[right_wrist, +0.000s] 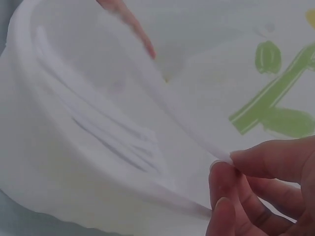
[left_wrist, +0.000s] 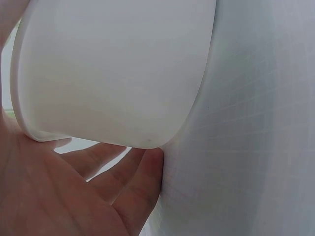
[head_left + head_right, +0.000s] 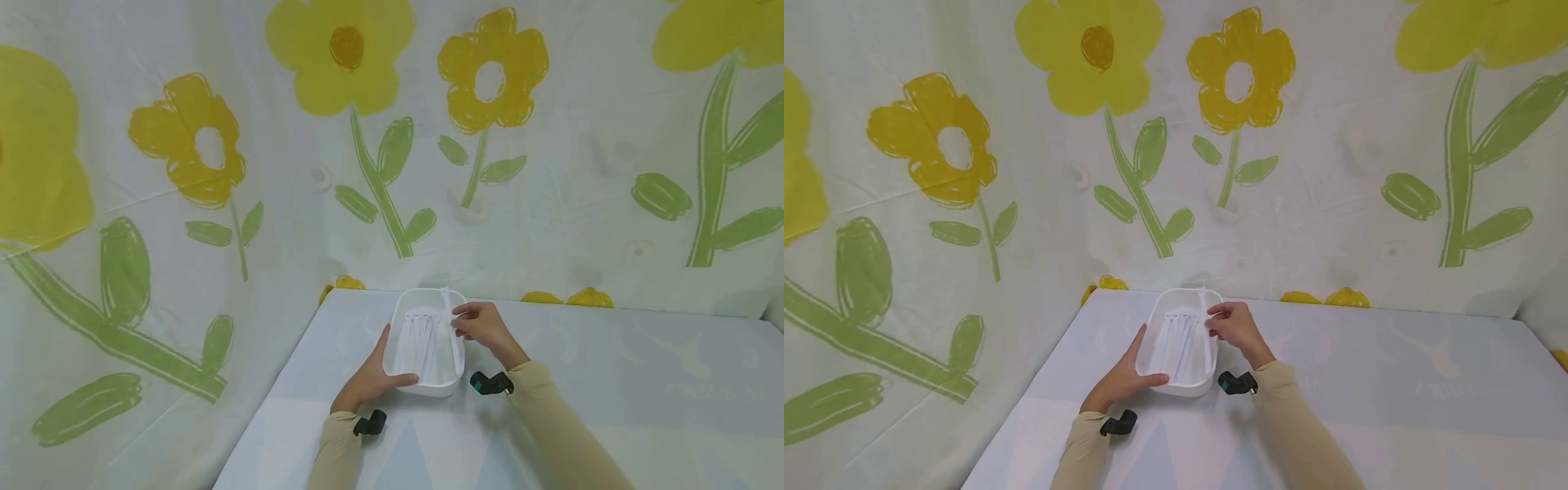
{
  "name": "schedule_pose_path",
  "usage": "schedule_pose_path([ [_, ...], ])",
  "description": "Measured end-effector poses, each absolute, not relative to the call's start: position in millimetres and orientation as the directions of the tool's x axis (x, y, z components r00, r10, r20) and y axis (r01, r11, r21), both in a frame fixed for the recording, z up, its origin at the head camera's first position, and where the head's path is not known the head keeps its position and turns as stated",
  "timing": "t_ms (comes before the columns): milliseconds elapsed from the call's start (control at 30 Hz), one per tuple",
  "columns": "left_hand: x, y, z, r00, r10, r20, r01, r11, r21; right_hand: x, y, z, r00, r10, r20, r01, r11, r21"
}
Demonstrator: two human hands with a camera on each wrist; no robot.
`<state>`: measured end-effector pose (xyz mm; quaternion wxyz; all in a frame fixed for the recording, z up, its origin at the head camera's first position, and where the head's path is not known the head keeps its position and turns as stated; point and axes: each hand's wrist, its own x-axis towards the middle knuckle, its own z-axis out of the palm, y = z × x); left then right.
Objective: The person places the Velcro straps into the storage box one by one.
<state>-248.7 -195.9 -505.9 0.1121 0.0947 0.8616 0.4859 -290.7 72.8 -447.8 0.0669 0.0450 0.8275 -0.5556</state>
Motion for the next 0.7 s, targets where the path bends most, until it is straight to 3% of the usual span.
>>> schedule_pose_path([
  [700, -247.6, -195.2, -503.6, -0.956, 0.276, -0.101, 0.054, 0.501, 0.864, -293.4, 65.5, -451.4, -0.992, 0.024, -0.124, 0.122, 0.424, -0.897],
])
